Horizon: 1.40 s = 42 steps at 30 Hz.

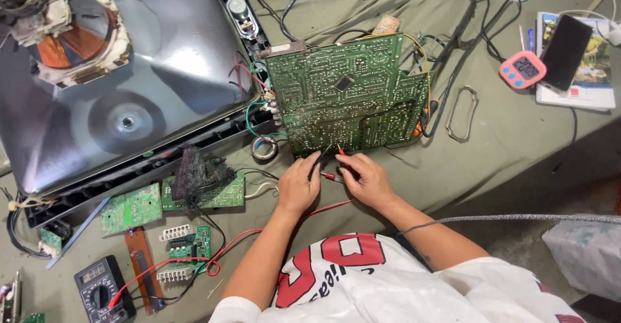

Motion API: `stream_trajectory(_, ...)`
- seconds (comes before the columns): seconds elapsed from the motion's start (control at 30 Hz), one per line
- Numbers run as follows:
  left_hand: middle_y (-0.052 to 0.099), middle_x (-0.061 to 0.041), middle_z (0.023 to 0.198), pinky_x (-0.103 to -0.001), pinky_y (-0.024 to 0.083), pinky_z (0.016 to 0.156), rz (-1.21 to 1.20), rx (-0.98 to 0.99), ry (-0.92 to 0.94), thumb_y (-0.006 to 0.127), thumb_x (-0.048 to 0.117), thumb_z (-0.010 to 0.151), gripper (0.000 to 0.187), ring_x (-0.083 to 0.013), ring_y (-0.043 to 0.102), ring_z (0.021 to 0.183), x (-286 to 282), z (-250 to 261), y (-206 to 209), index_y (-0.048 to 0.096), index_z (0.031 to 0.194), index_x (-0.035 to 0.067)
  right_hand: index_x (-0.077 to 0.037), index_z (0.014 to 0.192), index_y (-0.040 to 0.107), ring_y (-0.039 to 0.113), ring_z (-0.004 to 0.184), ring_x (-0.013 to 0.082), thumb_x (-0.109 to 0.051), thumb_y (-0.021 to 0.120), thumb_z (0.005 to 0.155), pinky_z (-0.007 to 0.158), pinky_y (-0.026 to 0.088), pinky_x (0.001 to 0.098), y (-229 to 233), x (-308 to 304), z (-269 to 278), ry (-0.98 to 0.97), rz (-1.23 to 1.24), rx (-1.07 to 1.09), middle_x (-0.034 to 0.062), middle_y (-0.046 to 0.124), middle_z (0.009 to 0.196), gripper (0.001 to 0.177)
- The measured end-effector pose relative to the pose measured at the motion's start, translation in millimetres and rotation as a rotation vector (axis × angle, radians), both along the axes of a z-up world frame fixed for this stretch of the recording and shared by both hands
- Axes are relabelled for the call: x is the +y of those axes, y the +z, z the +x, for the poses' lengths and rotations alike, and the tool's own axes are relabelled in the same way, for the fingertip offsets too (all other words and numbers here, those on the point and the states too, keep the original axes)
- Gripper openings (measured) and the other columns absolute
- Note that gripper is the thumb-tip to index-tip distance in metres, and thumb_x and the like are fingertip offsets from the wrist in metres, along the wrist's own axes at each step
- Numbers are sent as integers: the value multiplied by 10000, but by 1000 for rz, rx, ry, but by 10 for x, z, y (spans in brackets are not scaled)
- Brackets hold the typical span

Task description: Using a multimeter probe to test various points on a circuit board for diagnostic purposes.

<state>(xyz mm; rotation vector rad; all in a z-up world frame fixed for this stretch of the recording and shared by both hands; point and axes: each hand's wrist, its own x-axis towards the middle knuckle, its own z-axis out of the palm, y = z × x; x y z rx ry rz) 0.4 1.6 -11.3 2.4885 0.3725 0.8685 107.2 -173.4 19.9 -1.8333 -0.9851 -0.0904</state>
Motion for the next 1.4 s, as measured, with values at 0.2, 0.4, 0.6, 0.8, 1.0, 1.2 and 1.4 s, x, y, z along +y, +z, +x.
stream_trajectory(0.2, 664, -12, 819, -348, 602, 694, 1, -25, 12, 625, 281, 970, 289, -242, 718, 767, 4, -9, 32, 731, 1239, 286, -180, 1152, 796, 726, 783, 286, -91, 733, 887, 705, 577, 355, 4, 22, 3, 9, -24, -19, 56, 713, 849, 287)
stream_trajectory(0.4, 651, -10, 791, -356, 597, 653, -48, 28, -10, 605, 293, 982, 283, -254, 710, 731, -1, -31, 96, 730, 1235, 286, -184, 1147, 797, 724, 781, 307, -91, 734, 883, 701, 574, 377, 7, 25, -3, 15, -42, -28, 72, 717, 854, 287)
stream_trajectory(0.6, 648, -17, 802, -372, 600, 641, -56, 42, -8, 599, 288, 991, 284, -261, 710, 734, -3, -30, 107, 718, 1248, 276, -204, 1136, 799, 731, 779, 297, -119, 743, 877, 689, 574, 377, 70, 26, -31, -7, -74, -43, 60, 724, 852, 279)
stream_trajectory(0.8, 620, -13, 800, -366, 596, 602, -52, 39, 4, 586, 293, 1002, 284, -256, 696, 714, 1, -34, 91, 710, 1257, 275, -182, 1208, 784, 725, 795, 299, -83, 742, 882, 706, 571, 373, -39, 14, 18, -14, -8, -24, 75, 722, 891, 344)
stream_trajectory(1.0, 621, -18, 796, -378, 594, 584, -65, 51, -15, 584, 281, 1004, 289, -268, 689, 693, -3, -36, 107, 711, 1263, 263, -171, 1208, 785, 732, 809, 316, -74, 714, 901, 714, 578, 391, 7, 20, -9, 20, -4, -40, 86, 733, 898, 330)
stream_trajectory(1.2, 615, -22, 798, -380, 593, 592, -54, -17, 3, 603, 259, 993, 299, -279, 689, 701, 9, -31, 84, 707, 1273, 257, -152, 1216, 787, 734, 824, 310, -57, 720, 898, 738, 578, 386, 8, 60, 5, 11, 33, -34, 88, 743, 926, 339)
stream_trajectory(1.4, 616, -15, 800, -373, 593, 598, -50, -20, 5, 607, 275, 995, 293, -267, 695, 711, 19, -22, 63, 705, 1271, 264, -160, 1195, 796, 739, 819, 313, -52, 725, 883, 734, 582, 397, -10, 64, 11, 15, 10, -20, 86, 748, 916, 337)
